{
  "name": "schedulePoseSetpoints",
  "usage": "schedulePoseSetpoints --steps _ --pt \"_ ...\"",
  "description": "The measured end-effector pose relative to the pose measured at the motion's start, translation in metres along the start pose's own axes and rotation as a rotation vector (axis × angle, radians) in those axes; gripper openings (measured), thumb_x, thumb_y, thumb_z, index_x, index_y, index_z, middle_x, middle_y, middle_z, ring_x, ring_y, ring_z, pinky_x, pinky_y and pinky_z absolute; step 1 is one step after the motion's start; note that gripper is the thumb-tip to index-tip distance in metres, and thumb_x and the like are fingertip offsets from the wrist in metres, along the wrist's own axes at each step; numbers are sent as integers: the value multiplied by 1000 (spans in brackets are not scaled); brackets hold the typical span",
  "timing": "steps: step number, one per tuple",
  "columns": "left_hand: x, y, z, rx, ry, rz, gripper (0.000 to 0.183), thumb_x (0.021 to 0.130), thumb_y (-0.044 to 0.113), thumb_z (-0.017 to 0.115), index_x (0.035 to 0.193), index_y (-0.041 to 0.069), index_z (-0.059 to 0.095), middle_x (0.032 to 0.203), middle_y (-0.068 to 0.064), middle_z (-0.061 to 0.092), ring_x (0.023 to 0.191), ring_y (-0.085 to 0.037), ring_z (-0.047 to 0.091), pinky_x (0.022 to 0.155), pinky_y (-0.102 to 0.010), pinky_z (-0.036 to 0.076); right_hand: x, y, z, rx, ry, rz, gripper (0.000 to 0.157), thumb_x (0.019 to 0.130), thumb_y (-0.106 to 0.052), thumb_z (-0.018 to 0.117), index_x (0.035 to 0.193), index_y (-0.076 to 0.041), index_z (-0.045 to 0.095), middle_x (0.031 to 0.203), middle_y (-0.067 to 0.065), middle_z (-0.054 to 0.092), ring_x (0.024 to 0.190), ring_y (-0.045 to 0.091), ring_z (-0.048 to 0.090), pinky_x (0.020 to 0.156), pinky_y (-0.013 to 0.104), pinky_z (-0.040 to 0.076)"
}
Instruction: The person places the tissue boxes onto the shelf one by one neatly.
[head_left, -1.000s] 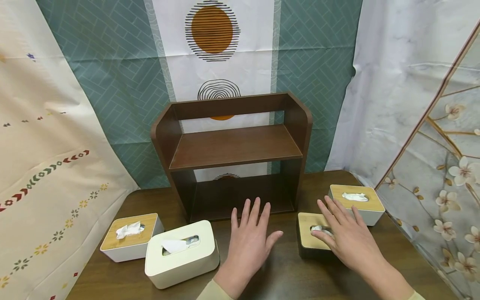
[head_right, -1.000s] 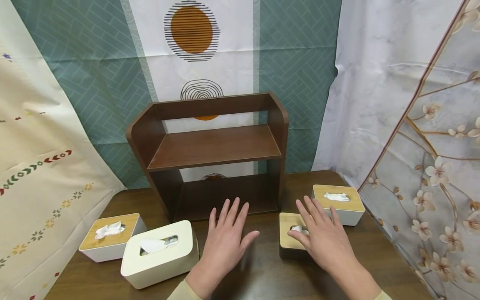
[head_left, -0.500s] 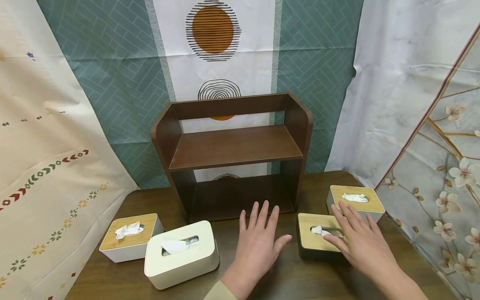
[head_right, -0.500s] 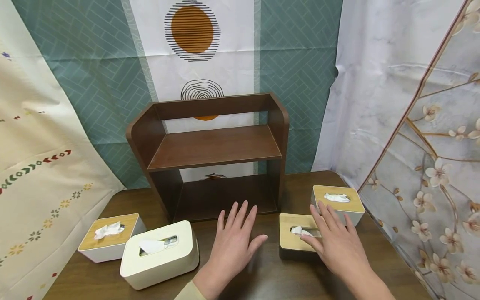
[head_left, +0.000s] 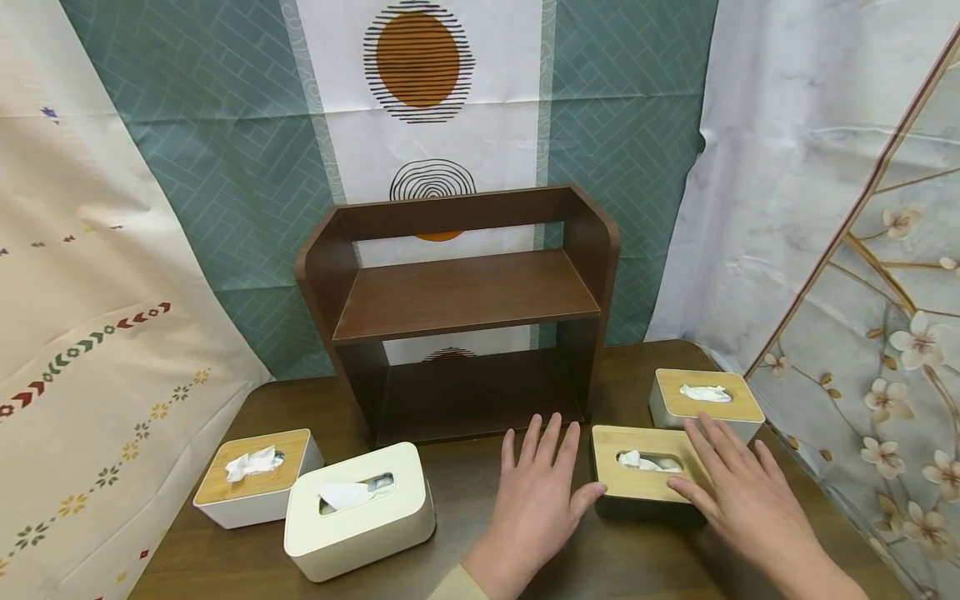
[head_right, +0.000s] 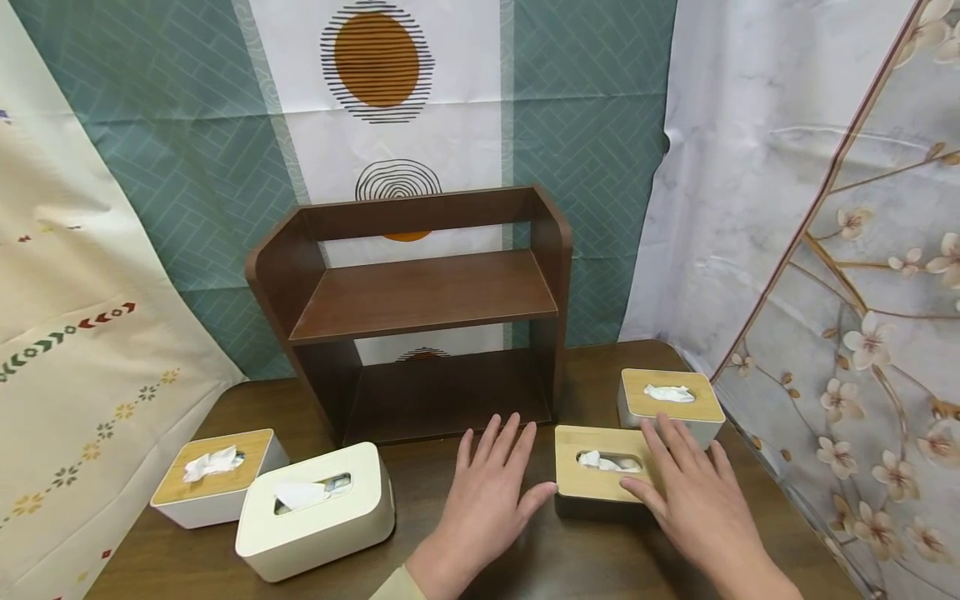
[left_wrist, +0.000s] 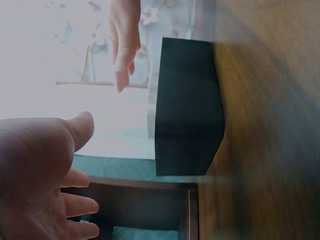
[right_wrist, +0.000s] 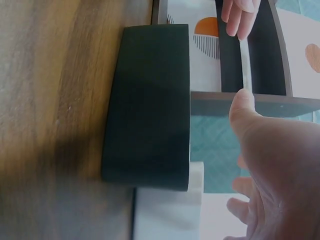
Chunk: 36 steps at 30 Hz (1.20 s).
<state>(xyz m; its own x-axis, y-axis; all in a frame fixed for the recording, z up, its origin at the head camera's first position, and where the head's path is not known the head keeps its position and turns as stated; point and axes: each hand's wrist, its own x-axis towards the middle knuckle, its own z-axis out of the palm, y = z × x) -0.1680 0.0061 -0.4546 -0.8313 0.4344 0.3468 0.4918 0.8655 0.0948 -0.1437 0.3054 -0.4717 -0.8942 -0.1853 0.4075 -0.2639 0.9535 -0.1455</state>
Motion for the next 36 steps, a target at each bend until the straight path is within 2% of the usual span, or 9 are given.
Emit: schedulePoseSetpoints --steps 5,11,19,29,36 --pt "1 8 6 -8 -14 7 81 109 71 47 169 17 46 173 -9 44 162 -35 37 124 -67 33 -5 4 1 -3 10 12 89 104 -56 72 172 -10 38 172 23 41 155 48 39 132 64 -3" --pt "1 16 13 4 10 35 81 108 71 48 167 16 50 170 -10 48 158 -35 43 122 -65 38 -12 9 2 4 26 -11 88 104 -53 74 172 -9 39 173 22 39 155 46 40 134 59 -4" --pt "1 22 19 -4 16 44 80 108 71 51 165 16 52 167 -11 52 156 -35 46 120 -64 41 -20 17 3 3 -27 10 91 104 -53 74 172 -6 37 173 27 37 151 53 43 132 64 -4" --pt "-2 25 26 2 0 53 78 108 70 53 165 17 53 167 -9 53 155 -34 48 120 -62 42 -26 20 5 38 -120 56 89 103 -53 75 170 -5 41 169 30 40 148 55 43 126 77 12" --pt "-3 26 29 -8 -16 52 76 108 70 53 164 18 55 167 -10 52 154 -33 50 118 -61 44 -30 21 8 30 -97 40 86 101 -50 78 166 -3 47 163 30 49 146 51 48 117 79 28"
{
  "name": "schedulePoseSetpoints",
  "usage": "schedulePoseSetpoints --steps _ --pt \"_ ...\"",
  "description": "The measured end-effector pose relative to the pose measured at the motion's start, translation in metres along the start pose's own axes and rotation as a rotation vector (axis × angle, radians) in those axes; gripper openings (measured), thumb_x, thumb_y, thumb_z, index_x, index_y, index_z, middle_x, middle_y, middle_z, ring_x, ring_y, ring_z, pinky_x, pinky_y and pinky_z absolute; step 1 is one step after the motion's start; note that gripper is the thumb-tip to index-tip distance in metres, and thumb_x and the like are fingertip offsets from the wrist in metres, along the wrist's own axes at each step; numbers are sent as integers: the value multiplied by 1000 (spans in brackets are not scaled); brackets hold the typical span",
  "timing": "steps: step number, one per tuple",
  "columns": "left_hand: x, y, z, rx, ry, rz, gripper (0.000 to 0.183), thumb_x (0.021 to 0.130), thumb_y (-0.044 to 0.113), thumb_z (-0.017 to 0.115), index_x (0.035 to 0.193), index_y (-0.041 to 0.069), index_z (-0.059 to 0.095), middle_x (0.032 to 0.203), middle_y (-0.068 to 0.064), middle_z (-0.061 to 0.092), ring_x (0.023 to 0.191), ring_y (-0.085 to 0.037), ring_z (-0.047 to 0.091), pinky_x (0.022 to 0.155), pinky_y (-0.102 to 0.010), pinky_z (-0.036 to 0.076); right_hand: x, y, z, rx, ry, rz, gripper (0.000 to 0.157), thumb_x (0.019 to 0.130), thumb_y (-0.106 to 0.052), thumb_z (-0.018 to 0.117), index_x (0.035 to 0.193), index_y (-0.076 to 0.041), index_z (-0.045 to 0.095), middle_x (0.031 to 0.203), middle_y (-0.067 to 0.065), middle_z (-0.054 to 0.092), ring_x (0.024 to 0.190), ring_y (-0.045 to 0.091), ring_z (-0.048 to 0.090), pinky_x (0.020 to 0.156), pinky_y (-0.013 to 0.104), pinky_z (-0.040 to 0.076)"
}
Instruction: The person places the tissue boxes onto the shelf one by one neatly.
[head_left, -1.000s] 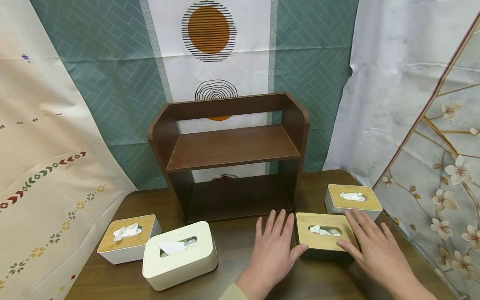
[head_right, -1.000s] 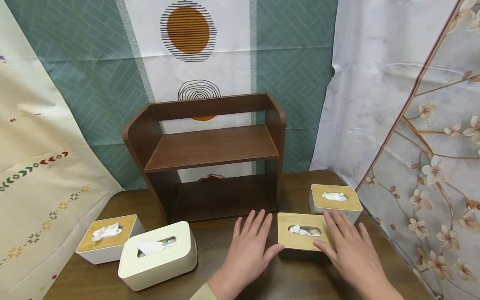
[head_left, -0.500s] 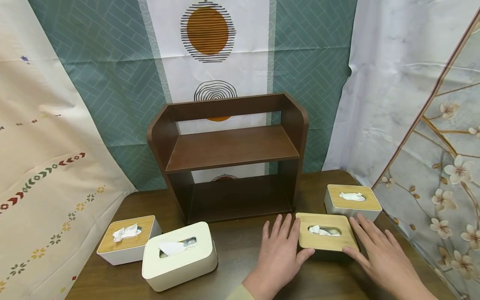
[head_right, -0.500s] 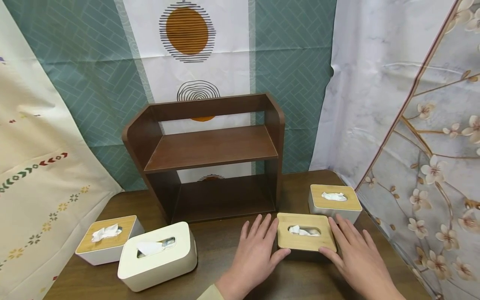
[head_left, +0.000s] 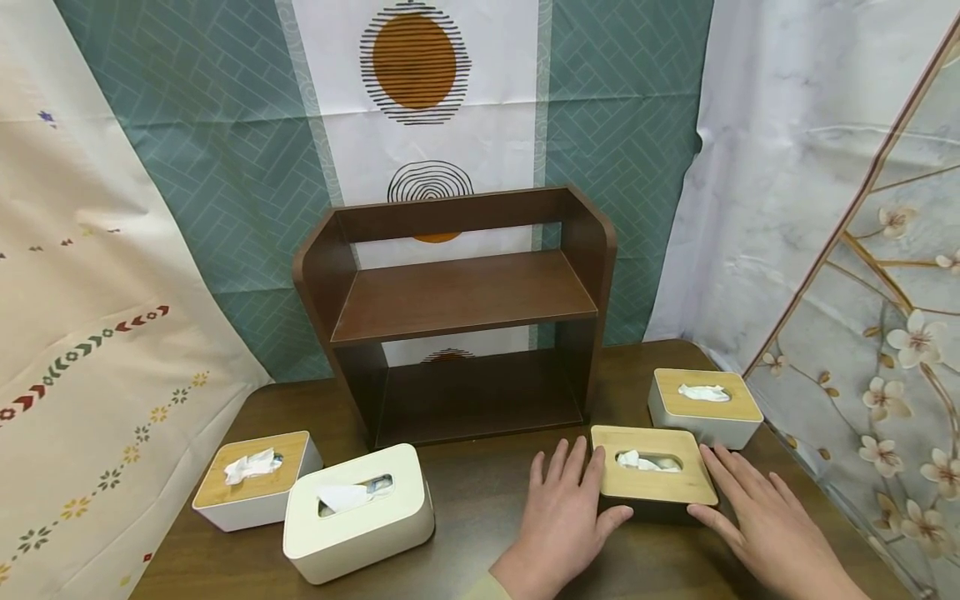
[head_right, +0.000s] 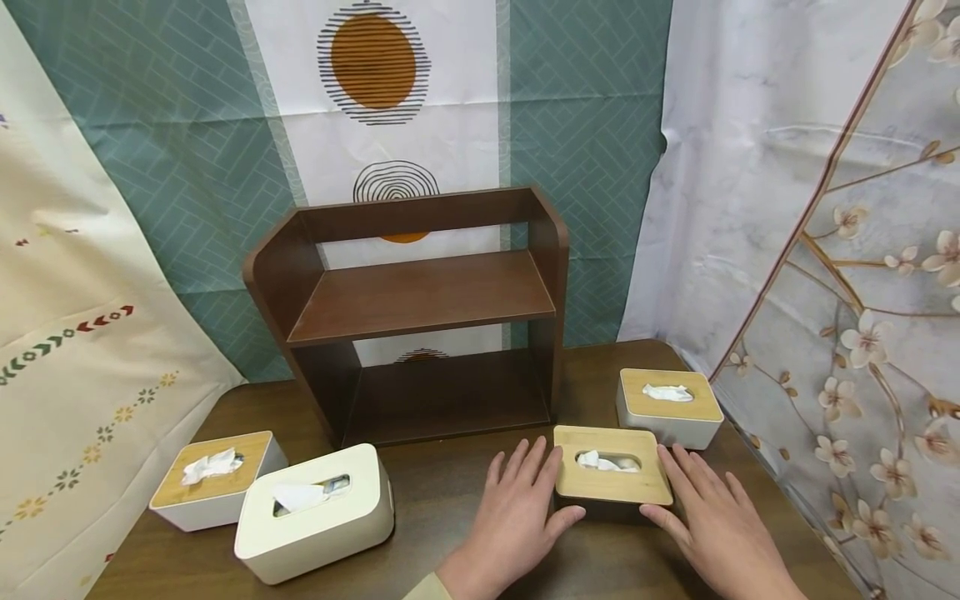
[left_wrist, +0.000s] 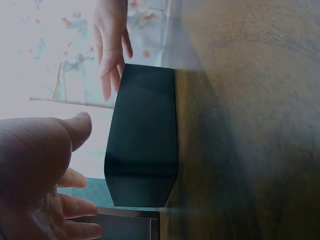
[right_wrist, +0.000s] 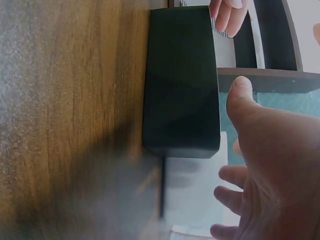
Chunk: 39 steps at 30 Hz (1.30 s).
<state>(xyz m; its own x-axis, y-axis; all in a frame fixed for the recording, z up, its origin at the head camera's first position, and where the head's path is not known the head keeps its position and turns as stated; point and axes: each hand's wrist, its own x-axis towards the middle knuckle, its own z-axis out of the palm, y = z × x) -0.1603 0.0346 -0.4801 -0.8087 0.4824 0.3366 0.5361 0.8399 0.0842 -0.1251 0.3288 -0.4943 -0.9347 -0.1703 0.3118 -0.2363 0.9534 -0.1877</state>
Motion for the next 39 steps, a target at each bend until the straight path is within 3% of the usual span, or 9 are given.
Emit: schedulePoseSetpoints --steps 11,20,33,39 --pt "0 4 6 -14 -50 -16 76 108 70 52 164 19 54 162 -8 58 151 -31 53 118 -60 44 1 0 0 15 -69 18 83 103 -50 76 165 0 48 157 29 57 143 54 52 110 78 36" --pt "-1 7 9 -6 -57 -7 74 109 69 52 162 18 57 154 -6 65 143 -29 61 115 -59 47 -1 2 6 73 -4 -35 73 106 -39 76 162 0 51 153 28 61 137 53 59 104 76 41" --pt "-2 6 16 -10 27 24 66 110 62 58 154 13 64 144 -6 72 131 -23 70 111 -55 51 -2 1 10 70 60 -82 65 105 -26 78 157 7 54 151 28 62 132 51 63 100 63 49" --pt "-1 6 18 -1 36 26 64 107 59 67 153 14 65 139 -3 75 126 -19 73 110 -53 52 -3 -1 12 73 59 -74 70 102 -25 81 157 9 53 148 30 63 129 50 66 98 65 51"
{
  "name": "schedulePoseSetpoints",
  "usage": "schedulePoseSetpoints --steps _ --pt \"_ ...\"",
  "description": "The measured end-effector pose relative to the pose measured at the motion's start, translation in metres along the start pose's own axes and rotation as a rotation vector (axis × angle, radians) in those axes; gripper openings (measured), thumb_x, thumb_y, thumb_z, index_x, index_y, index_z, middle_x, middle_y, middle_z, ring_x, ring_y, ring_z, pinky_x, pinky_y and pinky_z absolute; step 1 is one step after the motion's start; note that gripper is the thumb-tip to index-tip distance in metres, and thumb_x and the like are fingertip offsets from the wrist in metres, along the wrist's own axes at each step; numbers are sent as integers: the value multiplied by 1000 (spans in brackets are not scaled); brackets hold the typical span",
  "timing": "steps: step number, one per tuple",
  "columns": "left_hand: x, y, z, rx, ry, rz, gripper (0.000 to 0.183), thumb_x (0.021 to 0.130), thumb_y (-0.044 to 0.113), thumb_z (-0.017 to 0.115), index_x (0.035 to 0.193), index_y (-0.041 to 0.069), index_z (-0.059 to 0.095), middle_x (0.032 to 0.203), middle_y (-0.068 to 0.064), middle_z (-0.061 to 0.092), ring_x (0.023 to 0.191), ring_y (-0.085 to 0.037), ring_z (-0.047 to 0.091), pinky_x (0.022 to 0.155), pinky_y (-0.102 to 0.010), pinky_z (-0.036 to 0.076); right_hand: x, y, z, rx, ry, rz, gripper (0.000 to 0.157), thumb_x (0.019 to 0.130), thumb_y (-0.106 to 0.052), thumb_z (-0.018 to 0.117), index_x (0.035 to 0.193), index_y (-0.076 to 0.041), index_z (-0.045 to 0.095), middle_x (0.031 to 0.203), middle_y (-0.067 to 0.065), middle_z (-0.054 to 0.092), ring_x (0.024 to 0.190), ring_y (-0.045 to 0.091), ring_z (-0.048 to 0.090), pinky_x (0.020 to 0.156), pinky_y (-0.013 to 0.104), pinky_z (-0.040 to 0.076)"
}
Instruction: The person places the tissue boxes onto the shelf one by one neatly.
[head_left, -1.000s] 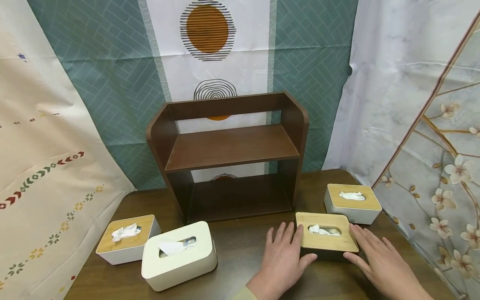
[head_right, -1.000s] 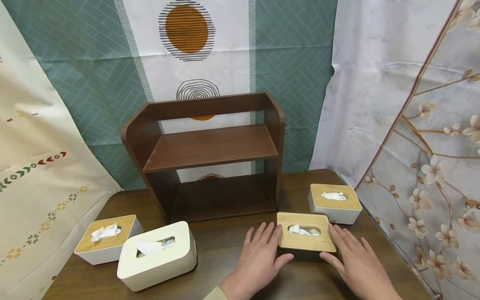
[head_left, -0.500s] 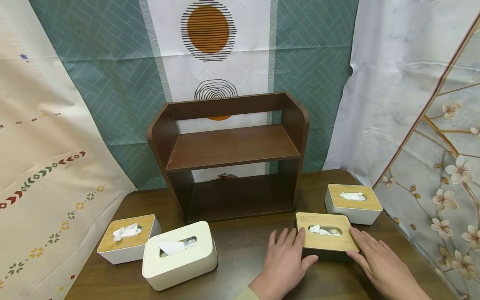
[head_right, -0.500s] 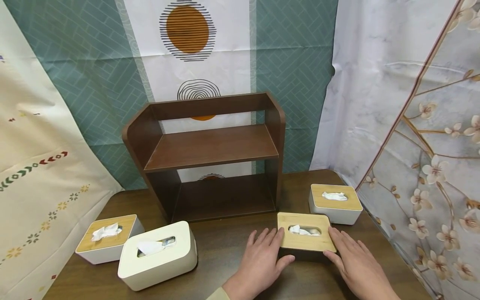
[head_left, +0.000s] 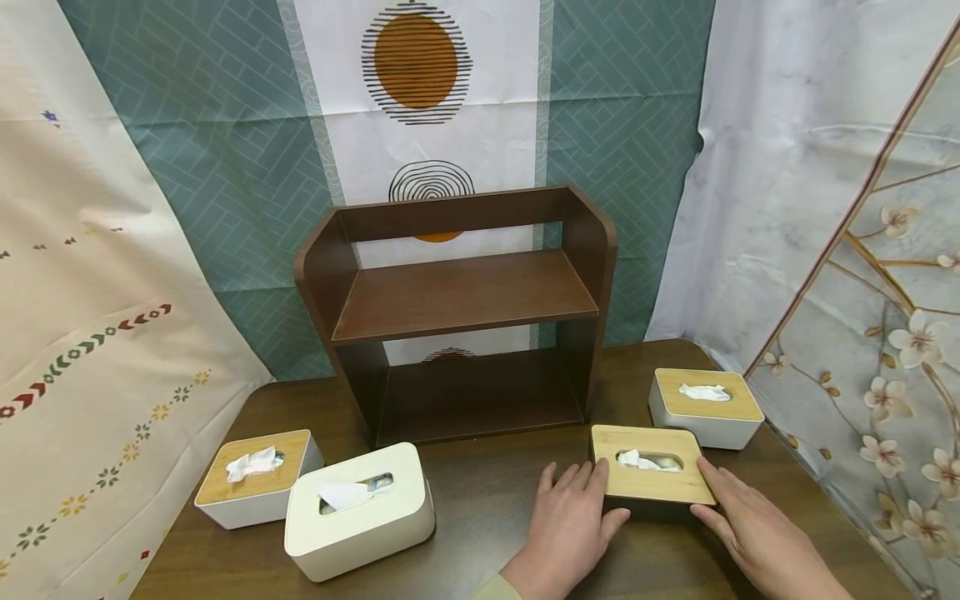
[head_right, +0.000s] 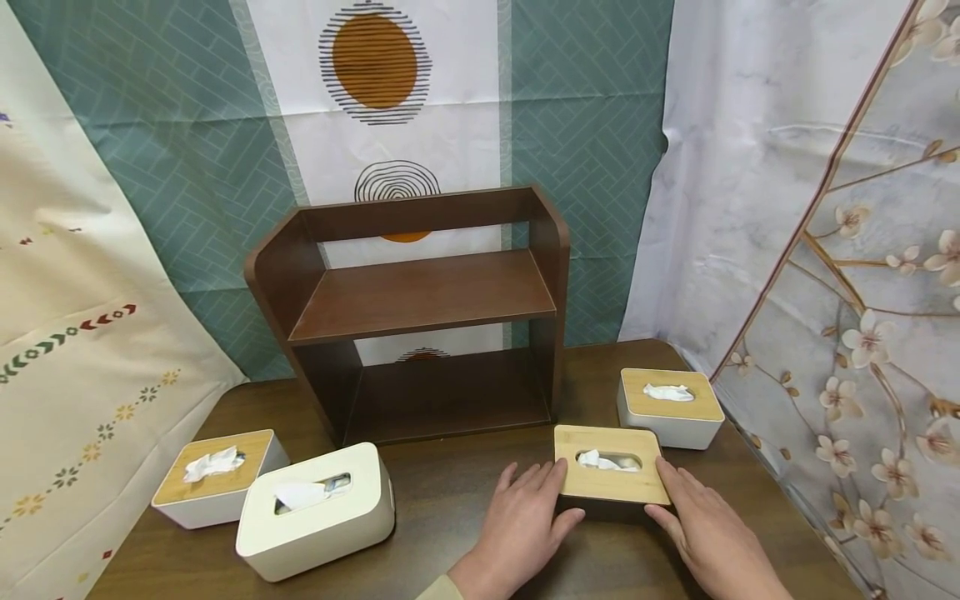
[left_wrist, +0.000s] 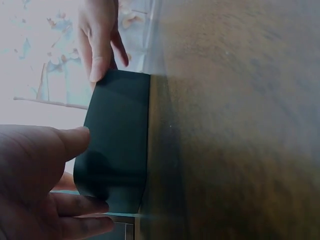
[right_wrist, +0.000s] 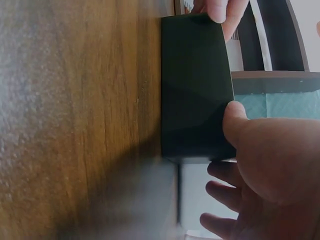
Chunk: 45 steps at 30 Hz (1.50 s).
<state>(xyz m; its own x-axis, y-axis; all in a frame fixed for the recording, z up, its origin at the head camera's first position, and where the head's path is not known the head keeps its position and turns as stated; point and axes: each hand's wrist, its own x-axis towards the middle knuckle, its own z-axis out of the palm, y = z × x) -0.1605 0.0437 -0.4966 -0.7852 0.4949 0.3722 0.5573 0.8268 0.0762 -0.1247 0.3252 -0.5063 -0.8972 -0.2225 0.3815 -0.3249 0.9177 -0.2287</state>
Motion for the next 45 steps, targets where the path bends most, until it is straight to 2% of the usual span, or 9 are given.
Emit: schedulePoseSetpoints --steps 6,14,22,29,32,38,45 --pt "0 -1 5 -6 2 -7 68 102 54 77 156 15 61 128 2 79 119 -17 75 109 -54 53 0 -2 2 13 -11 14 72 102 -25 82 158 9 51 150 30 63 129 49 67 98 64 52" --pt "1 -3 7 53 104 30 64 98 48 84 150 14 66 117 5 82 109 -11 77 107 -50 55 2 -3 4 10 0 -4 72 103 -24 81 159 9 50 151 29 62 127 45 69 95 62 55" --pt "4 -4 5 25 94 24 57 99 42 86 146 14 70 114 5 83 105 -10 78 110 -54 53 3 -6 3 41 -28 37 70 105 -25 78 160 8 50 151 30 62 125 48 70 91 64 58" --pt "3 -6 1 22 106 13 54 98 42 86 143 15 71 109 6 84 103 -10 79 109 -52 54 5 -10 1 39 -11 36 70 105 -25 78 160 7 50 152 31 61 124 49 70 90 64 58" --pt "1 -7 -2 21 120 8 54 98 41 86 143 15 71 109 5 84 103 -10 79 108 -51 55 8 -13 0 40 -5 39 69 104 -25 79 160 6 52 150 31 62 123 49 71 88 64 58" --pt "-3 -11 -5 25 155 6 55 97 40 87 143 14 71 110 4 84 104 -9 78 107 -48 56 10 -19 -3 63 -44 78 71 106 -28 77 162 4 49 152 32 60 126 51 69 87 66 58" --pt "-8 -17 -8 8 176 -7 54 96 37 90 141 12 72 110 1 84 103 -10 79 106 -50 57 17 -27 -1 67 -1 44 72 103 -29 81 161 1 52 151 28 63 124 47 71 87 64 59"
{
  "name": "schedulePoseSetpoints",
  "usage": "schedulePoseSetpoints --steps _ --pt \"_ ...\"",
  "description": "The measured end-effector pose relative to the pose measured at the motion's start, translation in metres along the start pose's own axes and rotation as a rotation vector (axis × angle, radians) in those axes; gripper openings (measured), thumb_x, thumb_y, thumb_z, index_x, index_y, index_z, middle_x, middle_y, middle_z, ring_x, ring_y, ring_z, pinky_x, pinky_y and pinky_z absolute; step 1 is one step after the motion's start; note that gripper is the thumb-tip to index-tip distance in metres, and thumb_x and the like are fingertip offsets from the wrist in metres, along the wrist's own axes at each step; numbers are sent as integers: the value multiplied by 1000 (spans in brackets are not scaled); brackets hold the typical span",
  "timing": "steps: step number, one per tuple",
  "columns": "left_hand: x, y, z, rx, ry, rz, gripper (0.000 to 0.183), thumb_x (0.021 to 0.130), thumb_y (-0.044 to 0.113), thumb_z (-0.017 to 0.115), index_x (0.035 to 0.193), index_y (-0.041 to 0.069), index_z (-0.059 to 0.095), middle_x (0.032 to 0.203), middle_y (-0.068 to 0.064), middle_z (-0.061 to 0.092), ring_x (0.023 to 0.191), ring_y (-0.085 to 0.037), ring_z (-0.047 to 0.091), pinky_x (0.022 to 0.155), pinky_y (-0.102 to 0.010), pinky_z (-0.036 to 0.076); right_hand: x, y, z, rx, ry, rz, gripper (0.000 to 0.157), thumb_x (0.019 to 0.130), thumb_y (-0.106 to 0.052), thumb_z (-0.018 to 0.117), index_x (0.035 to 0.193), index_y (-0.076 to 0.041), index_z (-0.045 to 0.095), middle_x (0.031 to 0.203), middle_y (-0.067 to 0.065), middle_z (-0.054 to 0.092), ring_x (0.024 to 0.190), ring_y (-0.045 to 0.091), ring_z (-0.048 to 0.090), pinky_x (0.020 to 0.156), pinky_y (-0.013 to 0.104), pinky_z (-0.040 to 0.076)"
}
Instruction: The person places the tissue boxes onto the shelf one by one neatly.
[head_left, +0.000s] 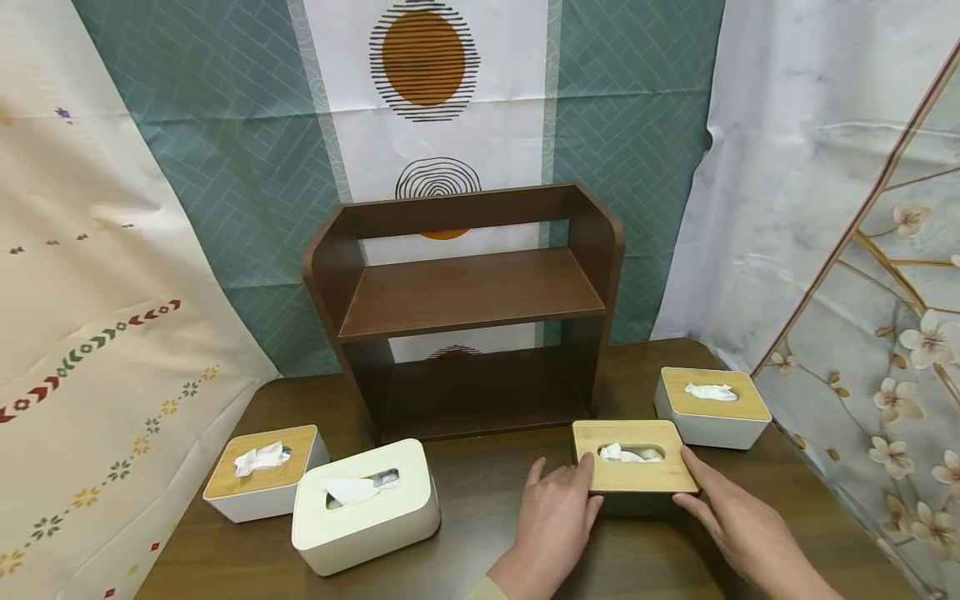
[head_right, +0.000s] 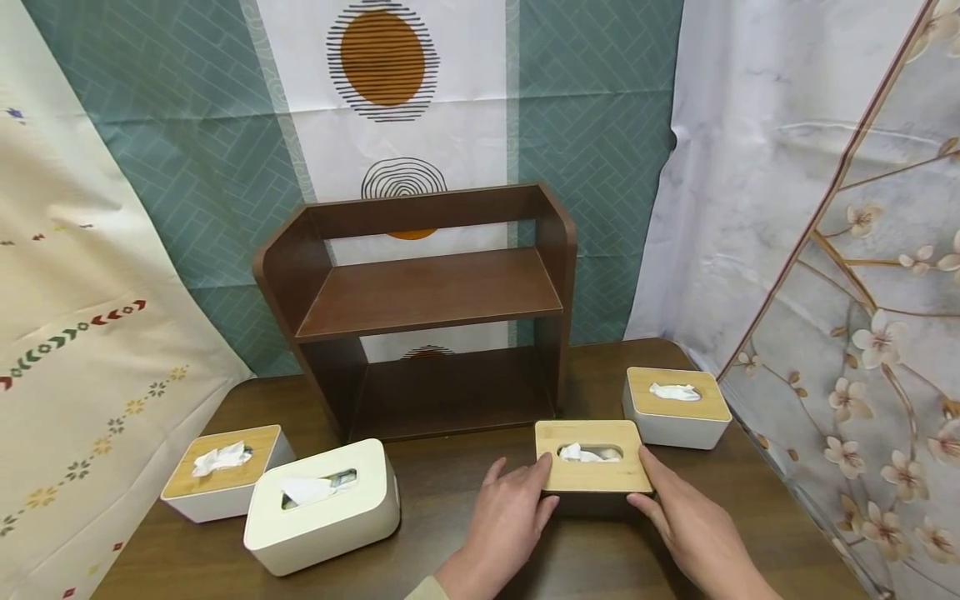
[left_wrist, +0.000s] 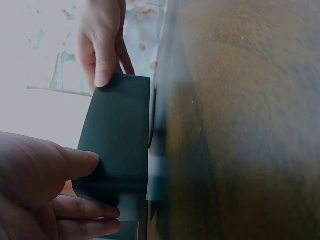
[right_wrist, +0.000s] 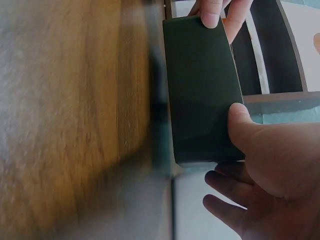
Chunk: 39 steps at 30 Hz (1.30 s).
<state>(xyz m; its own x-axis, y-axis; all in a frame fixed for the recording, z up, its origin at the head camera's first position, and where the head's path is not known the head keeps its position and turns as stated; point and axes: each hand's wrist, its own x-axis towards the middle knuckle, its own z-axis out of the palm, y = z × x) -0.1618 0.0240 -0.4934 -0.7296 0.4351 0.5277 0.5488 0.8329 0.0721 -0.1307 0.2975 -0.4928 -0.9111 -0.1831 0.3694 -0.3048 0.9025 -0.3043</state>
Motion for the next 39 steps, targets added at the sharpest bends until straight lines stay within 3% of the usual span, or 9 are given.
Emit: schedulePoseSetpoints --steps 7,18,25,39 --pt "-2 -6 -4 -24 34 -25 57 91 32 94 138 11 72 106 1 83 99 -9 78 106 -55 56 11 -9 1 1 -24 12 78 99 -30 85 162 1 51 151 27 63 124 45 72 86 62 59" --pt "-5 -23 -12 -39 35 -91 60 87 28 98 138 9 73 110 -2 84 101 -13 79 101 -55 60 28 -28 14 -5 105 -89 85 85 -17 96 157 2 56 143 24 70 113 38 77 79 55 61" --pt "-8 -34 -14 -42 71 -114 60 85 25 99 137 8 73 108 -4 84 99 -14 80 102 -53 59 41 -41 20 55 65 -64 85 88 -12 94 160 4 52 148 28 65 119 44 74 84 59 61" --pt "-14 -59 -21 -58 62 -208 60 88 19 97 141 5 71 117 -9 83 106 -23 81 102 -54 60 65 -60 40 97 118 -137 85 87 -9 94 160 4 53 148 25 66 124 43 72 87 57 62"
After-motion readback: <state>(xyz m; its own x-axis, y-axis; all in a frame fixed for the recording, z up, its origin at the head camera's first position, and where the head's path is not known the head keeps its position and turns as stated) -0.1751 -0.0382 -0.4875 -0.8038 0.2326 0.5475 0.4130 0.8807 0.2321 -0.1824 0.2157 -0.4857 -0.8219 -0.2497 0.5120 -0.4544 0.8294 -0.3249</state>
